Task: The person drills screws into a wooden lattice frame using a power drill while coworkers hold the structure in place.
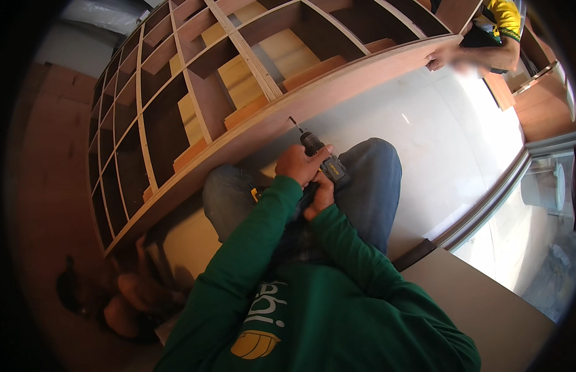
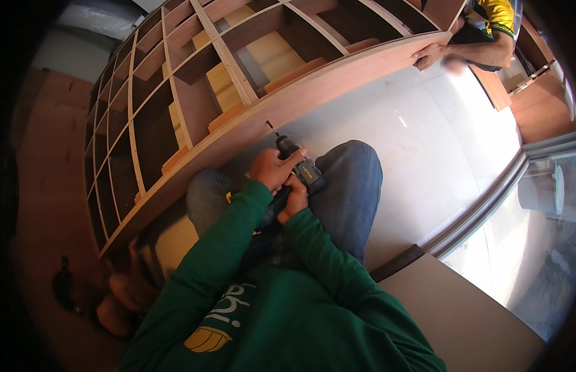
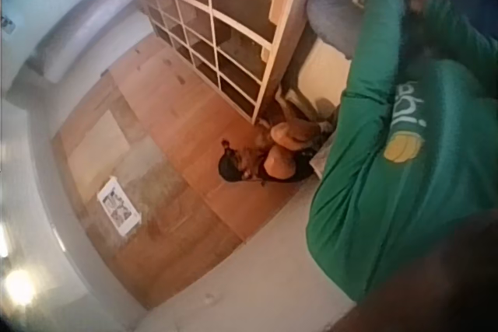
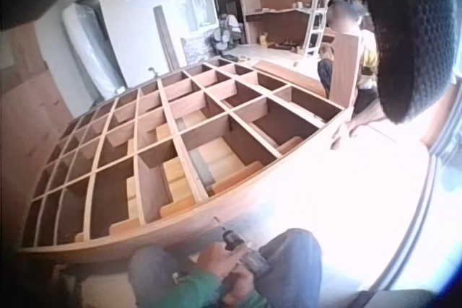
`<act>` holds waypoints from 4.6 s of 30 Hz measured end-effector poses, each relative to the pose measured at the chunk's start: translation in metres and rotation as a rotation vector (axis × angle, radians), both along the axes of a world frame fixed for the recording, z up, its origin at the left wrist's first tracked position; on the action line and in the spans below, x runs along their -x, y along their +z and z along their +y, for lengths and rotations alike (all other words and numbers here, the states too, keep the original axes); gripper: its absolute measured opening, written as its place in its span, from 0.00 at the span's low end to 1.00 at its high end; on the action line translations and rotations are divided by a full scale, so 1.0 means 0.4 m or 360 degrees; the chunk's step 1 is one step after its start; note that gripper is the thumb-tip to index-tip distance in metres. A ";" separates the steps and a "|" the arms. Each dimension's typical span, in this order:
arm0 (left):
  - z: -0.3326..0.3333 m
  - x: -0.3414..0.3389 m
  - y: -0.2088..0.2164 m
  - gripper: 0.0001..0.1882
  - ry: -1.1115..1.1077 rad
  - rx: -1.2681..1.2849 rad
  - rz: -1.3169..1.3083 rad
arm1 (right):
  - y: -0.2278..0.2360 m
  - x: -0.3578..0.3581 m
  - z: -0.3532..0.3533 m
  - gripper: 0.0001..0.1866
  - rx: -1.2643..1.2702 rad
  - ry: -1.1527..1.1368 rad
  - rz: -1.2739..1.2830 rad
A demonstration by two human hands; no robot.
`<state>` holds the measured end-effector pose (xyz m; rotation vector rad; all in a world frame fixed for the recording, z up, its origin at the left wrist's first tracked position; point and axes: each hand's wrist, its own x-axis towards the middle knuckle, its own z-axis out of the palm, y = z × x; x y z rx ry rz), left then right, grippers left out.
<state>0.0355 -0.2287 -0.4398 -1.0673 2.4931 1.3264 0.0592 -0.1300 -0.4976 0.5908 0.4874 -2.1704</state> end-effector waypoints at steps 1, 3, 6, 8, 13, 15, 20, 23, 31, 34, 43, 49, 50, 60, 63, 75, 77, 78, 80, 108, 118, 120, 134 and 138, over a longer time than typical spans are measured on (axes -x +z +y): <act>0.004 0.000 0.005 0.40 -0.0008 0.0038 -0.0049 | -0.004 0.001 0.002 0.06 0.0017 0.0007 -0.0001; 0.010 0.001 0.016 0.41 -0.0029 0.0023 -0.0196 | -0.013 0.003 0.006 0.06 0.0072 0.0035 -0.0023; 0.009 0.005 0.026 0.42 -0.0016 -0.0096 -0.0311 | -0.029 0.002 0.006 0.06 0.0143 0.0072 -0.0061; 0.006 0.007 0.028 0.43 -0.0044 -0.0043 -0.0385 | -0.035 -0.001 0.002 0.06 0.0151 0.0071 -0.0090; 0.004 0.006 0.026 0.45 -0.0062 0.0012 -0.0456 | -0.031 -0.001 -0.002 0.06 0.0147 0.0051 -0.0095; 0.006 0.007 0.026 0.45 -0.0029 -0.0045 -0.0435 | -0.030 0.001 -0.001 0.06 0.0116 0.0043 -0.0086; 0.005 0.013 0.019 0.45 -0.0068 -0.0027 -0.0395 | -0.042 -0.002 0.004 0.07 0.0087 0.0084 -0.0044; 0.005 0.007 0.010 0.45 -0.0067 -0.0017 -0.0378 | -0.042 -0.003 0.000 0.07 0.0146 0.0019 -0.0073; -0.056 -0.025 0.046 0.20 -0.0101 -0.0513 0.0009 | -0.013 0.018 0.011 0.07 0.0354 0.0152 0.0358; -0.111 -0.067 0.062 0.16 0.0148 -0.1461 0.0132 | -0.018 0.029 0.035 0.12 0.0215 0.0182 0.0442; 0.047 -0.109 0.118 0.17 0.0392 -0.1629 0.1286 | 0.109 0.041 0.143 0.18 -0.0167 -0.0046 0.1085; 0.124 -0.067 0.198 0.10 0.0176 -0.0942 0.1615 | 0.153 0.077 0.146 0.24 -0.0608 -0.0082 0.1537; 0.128 -0.059 0.203 0.09 0.0225 -0.1029 0.1582 | 0.157 0.092 0.150 0.25 -0.0631 -0.0044 0.1551; 0.127 0.012 0.185 0.11 0.0689 -0.1319 0.1672 | 0.158 0.184 0.189 0.30 -0.1428 -0.0033 0.2179; 0.106 0.007 0.177 0.11 0.0624 -0.1434 0.1522 | 0.145 0.193 0.175 0.29 -0.1387 -0.0095 0.2267; 0.033 0.028 0.163 0.13 0.0956 -0.2629 0.1692 | 0.261 0.190 0.084 0.27 -0.1924 0.0268 0.2433; 0.038 0.033 0.150 0.13 0.1038 -0.2771 0.1368 | 0.295 0.175 0.070 0.28 -0.1764 0.0402 0.2288; 0.042 0.046 0.157 0.14 0.0844 -0.3012 0.1328 | 0.353 0.180 0.091 0.28 -0.1829 0.0344 0.2211; 0.013 0.034 0.175 0.11 0.0604 -0.3329 0.1138 | 0.444 0.164 0.087 0.20 -0.2029 0.0275 0.3079; -0.539 -0.571 1.050 0.10 0.1789 -0.1752 0.0290 | 1.407 0.000 -0.367 0.20 -0.1241 0.1631 0.1422; -0.891 -0.797 0.924 0.09 0.2159 -0.2104 0.0968 | 1.341 -0.448 -0.658 0.23 -0.0871 0.1479 0.0866; -0.928 -0.855 0.914 0.09 0.2101 -0.2297 0.1062 | 1.339 -0.555 -0.700 0.24 -0.0872 0.1354 0.0706; -1.024 -1.033 0.880 0.08 0.2226 -0.1929 0.0681 | 1.277 -0.871 -0.784 0.26 -0.0816 0.1115 0.0425; -1.041 -1.004 0.874 0.09 0.2070 -0.1863 0.0489 | 1.254 -0.902 -0.773 0.23 -0.0653 0.0793 0.0337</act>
